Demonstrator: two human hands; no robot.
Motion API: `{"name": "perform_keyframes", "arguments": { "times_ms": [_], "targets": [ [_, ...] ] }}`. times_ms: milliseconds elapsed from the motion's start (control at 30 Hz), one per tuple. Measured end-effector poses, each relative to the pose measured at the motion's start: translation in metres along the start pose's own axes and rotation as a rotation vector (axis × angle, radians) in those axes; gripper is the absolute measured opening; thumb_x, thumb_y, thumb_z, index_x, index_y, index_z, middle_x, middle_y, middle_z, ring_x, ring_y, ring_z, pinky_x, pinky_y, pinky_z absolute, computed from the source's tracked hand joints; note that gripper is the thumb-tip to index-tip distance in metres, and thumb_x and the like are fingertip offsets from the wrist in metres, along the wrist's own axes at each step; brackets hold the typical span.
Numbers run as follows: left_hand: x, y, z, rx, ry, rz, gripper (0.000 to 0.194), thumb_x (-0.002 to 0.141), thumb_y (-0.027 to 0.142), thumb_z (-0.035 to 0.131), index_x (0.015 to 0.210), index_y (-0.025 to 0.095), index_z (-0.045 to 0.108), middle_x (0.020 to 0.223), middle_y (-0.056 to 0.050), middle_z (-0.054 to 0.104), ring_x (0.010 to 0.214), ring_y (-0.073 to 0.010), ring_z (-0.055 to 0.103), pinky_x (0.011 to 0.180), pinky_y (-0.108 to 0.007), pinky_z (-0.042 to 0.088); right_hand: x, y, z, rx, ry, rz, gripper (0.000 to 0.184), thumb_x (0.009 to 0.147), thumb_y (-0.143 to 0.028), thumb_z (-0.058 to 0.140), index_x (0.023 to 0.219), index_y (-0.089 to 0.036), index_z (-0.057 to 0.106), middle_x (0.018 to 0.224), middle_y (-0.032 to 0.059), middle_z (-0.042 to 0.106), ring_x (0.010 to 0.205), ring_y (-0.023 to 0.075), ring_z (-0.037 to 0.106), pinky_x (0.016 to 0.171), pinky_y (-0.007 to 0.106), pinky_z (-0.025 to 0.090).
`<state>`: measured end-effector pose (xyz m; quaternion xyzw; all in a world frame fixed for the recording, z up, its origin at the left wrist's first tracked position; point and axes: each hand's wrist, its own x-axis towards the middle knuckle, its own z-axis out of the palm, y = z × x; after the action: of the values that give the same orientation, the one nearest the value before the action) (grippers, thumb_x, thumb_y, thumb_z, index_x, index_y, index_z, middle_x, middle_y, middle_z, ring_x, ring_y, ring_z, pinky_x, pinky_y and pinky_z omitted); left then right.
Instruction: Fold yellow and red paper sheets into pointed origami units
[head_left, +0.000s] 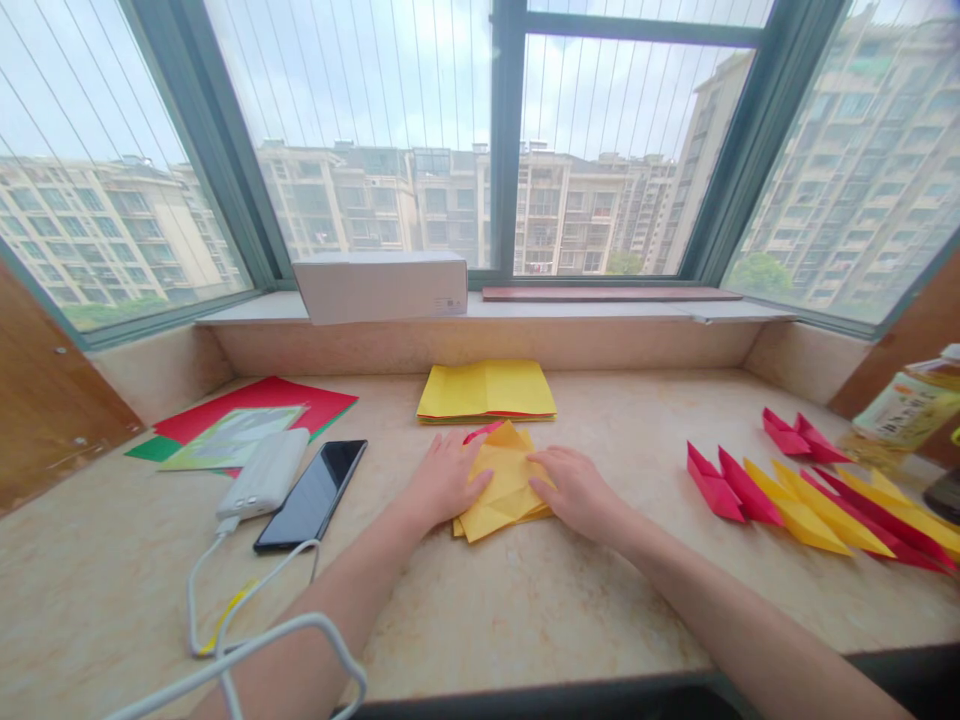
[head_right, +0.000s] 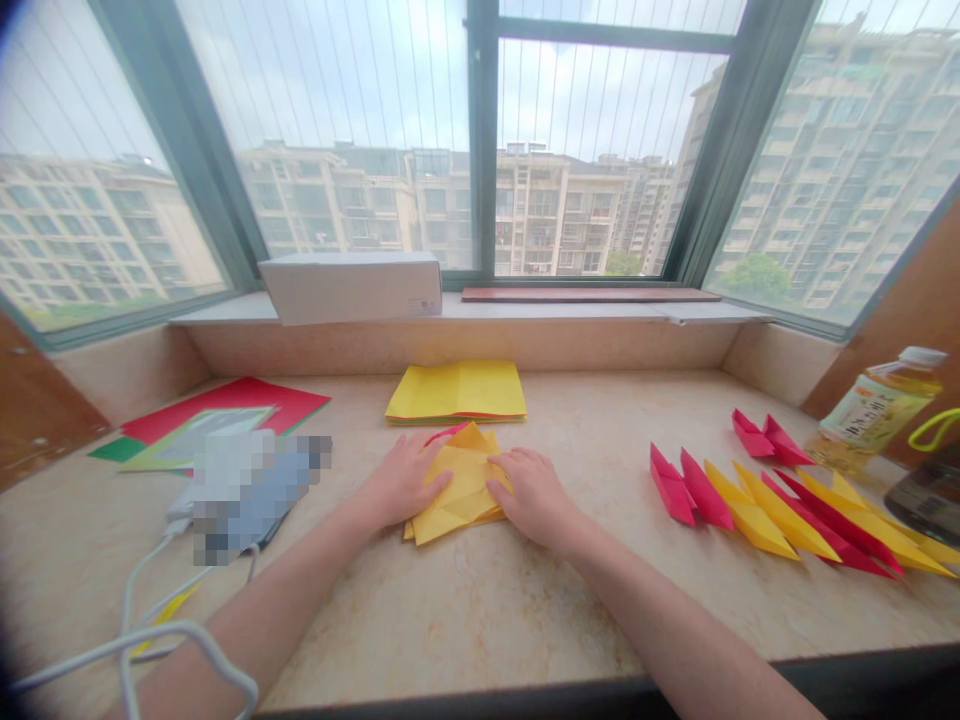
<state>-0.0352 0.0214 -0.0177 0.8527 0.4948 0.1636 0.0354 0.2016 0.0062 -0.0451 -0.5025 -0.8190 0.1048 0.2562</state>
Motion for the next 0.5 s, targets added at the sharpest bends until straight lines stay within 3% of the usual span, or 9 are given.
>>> {"name": "perform_keyframes", "arguments": {
  "times_ms": [233, 500],
  "targets": [
    [0.002, 0.002, 0.008, -0.019, -0.04, 0.07, 0.051, 0.092, 0.036, 0.05, 0.141, 0.021, 0.049, 0.14, -0.012, 0.054, 0.128, -0.0286, 0.048, 0.111, -0.045, 0.028, 0.001, -0.001, 0.0, 0.107, 0.038, -0.002, 0.035, 0.09, -0.028, 0.053, 0.121, -0.017, 0.066, 0.119, 0.0126, 0.07, 0.112, 0.0284, 0.063, 0.102, 0.045, 0.043],
    [0.001, -0.001, 0.012, -0.061, -0.026, 0.049, 0.051, 0.092, 0.038, 0.049, 0.14, 0.018, 0.051, 0.14, -0.016, 0.055, 0.129, -0.0327, 0.047, 0.11, -0.049, 0.03, 0.003, -0.005, 0.0, 0.373, 0.099, 0.04, 0.037, 0.086, -0.023, 0.056, 0.123, -0.02, 0.063, 0.132, 0.0119, 0.059, 0.122, 0.0257, 0.057, 0.108, 0.045, 0.042]
  ]
}}
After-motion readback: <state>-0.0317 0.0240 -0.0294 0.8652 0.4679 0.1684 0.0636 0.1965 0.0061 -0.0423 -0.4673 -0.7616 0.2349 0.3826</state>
